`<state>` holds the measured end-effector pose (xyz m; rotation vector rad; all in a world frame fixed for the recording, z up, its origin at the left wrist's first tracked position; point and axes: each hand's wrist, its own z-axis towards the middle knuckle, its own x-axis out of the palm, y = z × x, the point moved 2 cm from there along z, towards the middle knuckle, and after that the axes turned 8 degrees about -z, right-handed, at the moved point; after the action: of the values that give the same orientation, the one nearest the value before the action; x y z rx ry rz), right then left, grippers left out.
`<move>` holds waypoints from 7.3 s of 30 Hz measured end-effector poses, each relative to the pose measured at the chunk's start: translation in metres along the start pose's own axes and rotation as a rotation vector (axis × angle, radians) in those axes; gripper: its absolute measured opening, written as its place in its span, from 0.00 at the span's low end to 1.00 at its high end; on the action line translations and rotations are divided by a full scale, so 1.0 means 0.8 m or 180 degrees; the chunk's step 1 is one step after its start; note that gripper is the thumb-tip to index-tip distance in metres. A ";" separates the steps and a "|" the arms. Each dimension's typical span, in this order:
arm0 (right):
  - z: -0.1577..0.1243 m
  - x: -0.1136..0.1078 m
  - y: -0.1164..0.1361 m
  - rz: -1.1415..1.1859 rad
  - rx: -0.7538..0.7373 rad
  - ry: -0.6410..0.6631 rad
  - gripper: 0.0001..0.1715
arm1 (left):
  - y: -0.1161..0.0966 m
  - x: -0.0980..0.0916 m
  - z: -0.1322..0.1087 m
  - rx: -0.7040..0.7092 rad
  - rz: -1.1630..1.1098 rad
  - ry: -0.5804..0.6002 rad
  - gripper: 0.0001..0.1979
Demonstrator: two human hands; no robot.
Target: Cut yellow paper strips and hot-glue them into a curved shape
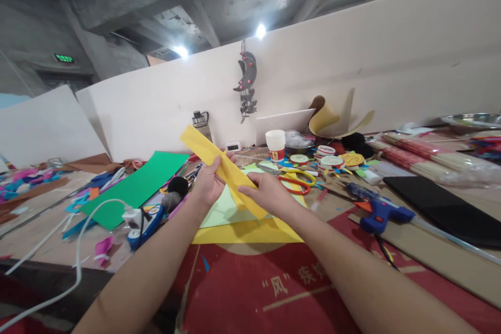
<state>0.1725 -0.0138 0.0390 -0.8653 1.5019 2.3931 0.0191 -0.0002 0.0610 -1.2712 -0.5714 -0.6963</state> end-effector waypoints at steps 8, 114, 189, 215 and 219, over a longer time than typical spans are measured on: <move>-0.001 -0.021 0.002 -0.0241 0.0332 -0.0518 0.15 | -0.011 0.002 0.007 0.0134 -0.0616 -0.0529 0.14; 0.001 -0.067 0.012 0.1773 -0.0204 -0.1179 0.38 | -0.003 0.033 -0.043 -0.1441 0.1744 0.1617 0.14; 0.003 -0.074 -0.016 0.2440 -0.0035 -0.2595 0.11 | 0.011 0.033 -0.047 -0.0796 0.3780 0.1348 0.17; 0.004 -0.001 -0.004 0.1187 0.0210 -0.0819 0.20 | 0.033 0.022 -0.026 -0.0071 0.0586 0.0297 0.10; -0.001 0.005 -0.004 0.0607 0.0146 -0.0775 0.07 | 0.026 0.023 -0.022 0.0047 0.0369 0.0165 0.08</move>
<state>0.1708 -0.0133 0.0340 -0.4180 1.5960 2.4749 0.0468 -0.0172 0.0571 -1.2586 -0.4561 -0.6254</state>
